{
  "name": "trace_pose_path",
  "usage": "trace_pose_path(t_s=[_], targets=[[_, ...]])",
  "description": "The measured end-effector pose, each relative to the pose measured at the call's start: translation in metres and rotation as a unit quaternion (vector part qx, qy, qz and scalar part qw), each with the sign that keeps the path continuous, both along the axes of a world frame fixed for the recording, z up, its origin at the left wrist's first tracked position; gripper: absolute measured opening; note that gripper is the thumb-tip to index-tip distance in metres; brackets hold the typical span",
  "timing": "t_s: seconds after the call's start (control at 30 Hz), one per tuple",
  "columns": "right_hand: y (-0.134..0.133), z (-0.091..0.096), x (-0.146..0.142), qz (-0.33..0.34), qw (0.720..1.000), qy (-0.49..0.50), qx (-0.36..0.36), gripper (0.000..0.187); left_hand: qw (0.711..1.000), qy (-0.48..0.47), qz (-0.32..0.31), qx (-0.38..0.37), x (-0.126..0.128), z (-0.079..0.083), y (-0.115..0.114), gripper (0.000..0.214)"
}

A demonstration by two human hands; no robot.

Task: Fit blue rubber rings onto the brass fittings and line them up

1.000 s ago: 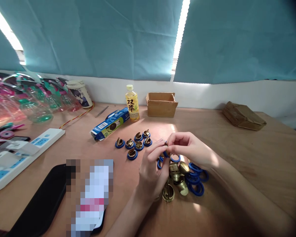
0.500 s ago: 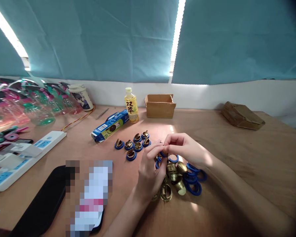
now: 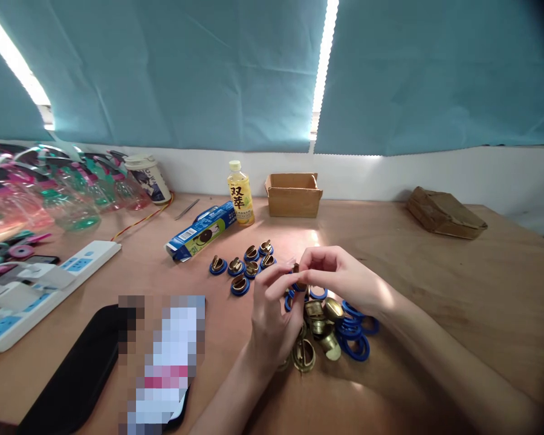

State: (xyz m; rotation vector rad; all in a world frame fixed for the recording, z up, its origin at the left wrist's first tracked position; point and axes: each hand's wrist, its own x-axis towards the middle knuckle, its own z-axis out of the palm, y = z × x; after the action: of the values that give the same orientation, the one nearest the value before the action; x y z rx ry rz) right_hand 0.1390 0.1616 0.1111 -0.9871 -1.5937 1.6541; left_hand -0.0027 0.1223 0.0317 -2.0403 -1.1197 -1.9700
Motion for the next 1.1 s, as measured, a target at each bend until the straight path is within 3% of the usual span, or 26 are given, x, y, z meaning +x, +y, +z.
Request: trace_pose_path(t_s=[0.23,0.37,0.57,0.73,1.1], targets=[[-0.001,0.004,-0.001,-0.002,1.0,-0.007,0.003,0.015,1.0,0.006,-0.001,0.006,-0.002,-0.001,0.002,0.053],[0.001,0.004,0.002,0.022,1.0,-0.013,0.017,0.021,0.994,-0.077,-0.062,-0.054,0.0,0.001,0.003,0.054],[0.002,0.006,0.005,-0.067,0.992,-0.069,0.078,0.027,0.93,-0.252,-0.18,-0.196,0.005,0.013,0.002,0.052],[-0.004,0.014,0.0,-0.098,0.99,-0.079,0.063,0.022,0.886,-0.268,-0.281,-0.254,0.0,0.016,0.005,0.038],[-0.004,0.009,-0.004,-0.114,0.987,-0.087,0.074,0.02,0.879,-0.267,-0.293,-0.265,-0.004,0.017,0.006,0.035]])
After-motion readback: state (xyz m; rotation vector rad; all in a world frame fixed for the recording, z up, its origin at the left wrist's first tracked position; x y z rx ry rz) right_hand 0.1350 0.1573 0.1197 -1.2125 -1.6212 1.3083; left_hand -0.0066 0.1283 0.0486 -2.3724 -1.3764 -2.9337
